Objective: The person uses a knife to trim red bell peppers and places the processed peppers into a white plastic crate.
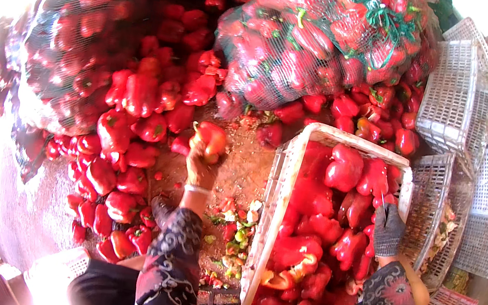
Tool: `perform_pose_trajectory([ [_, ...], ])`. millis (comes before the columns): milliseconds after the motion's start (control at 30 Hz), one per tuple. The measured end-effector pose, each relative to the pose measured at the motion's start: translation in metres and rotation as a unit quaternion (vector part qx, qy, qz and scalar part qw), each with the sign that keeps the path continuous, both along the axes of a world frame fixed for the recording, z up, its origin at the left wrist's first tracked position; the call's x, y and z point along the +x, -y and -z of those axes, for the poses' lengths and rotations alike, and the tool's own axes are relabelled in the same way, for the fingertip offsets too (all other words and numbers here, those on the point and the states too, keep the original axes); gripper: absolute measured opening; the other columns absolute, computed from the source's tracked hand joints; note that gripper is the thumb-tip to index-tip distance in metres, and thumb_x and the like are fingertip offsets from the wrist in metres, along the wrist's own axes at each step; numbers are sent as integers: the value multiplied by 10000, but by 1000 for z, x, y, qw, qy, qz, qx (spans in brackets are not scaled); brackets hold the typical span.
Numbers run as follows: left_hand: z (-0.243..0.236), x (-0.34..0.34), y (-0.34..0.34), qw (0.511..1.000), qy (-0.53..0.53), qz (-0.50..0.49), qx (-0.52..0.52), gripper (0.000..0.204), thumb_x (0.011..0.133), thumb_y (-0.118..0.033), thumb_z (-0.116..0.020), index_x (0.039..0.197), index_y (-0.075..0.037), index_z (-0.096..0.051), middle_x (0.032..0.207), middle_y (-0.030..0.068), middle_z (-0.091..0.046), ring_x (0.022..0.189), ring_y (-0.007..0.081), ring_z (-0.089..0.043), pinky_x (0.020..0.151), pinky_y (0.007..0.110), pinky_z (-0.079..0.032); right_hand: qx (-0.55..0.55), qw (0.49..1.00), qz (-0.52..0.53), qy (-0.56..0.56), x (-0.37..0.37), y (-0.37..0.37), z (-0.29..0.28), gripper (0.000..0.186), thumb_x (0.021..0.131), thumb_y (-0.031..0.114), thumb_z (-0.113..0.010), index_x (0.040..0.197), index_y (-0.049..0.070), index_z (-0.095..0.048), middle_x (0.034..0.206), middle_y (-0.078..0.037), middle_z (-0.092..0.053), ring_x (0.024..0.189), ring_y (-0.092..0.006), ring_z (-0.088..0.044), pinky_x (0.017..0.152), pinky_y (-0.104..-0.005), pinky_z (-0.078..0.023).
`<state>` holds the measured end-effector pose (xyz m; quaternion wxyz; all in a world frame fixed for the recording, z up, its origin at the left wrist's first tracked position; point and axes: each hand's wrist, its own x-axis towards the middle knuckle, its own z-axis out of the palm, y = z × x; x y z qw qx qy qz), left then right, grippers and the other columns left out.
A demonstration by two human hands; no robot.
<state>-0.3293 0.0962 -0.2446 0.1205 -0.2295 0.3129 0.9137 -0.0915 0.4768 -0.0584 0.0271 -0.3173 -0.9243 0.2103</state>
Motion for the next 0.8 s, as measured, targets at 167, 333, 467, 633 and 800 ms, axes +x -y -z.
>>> perform_pose_trajectory([
  [167,-118,114,-4,976,-46,35,209,546,886,-416,-649,1316,-113,-501,1262,140,-581,1136,360,-575,949,589,-482,108,979,-169,24,28,-24,13,232,958,188,-529,1160,86,-585,896,-182,-648,846,-359,-643,751,-461,-508],
  [333,-191,185,4,982,-155,22,101,796,780,-265,-761,1444,-102,-354,1357,122,-497,1211,312,-539,982,487,-497,-55,977,-188,-79,11,75,-75,284,940,93,-461,1193,104,-591,1012,-126,-645,852,-319,-647,700,-425,-529],
  [467,-253,223,6,975,-218,28,-22,956,712,-230,-804,1497,-109,-273,1388,125,-457,1232,284,-512,995,421,-487,-36,923,-329,-194,53,213,-133,174,965,224,-521,1012,91,-623,832,-141,-650,742,-339,-654,603,-430,-520],
  [633,-280,266,11,955,-269,41,-115,1025,717,-281,-847,1515,-87,-234,1439,148,-407,1270,275,-474,1052,406,-429,-70,922,-312,-218,87,262,-148,237,975,305,-535,902,92,-609,717,-173,-625,664,-379,-635,551,-469,-488],
  [800,-291,298,6,915,-338,0,-219,959,784,-294,-808,1505,-15,-240,1490,163,-345,1348,277,-380,1127,406,-306,14,929,-316,-189,115,278,-159,193,957,253,-523,869,87,-569,668,-149,-581,626,-370,-610,531,-468,-469],
])
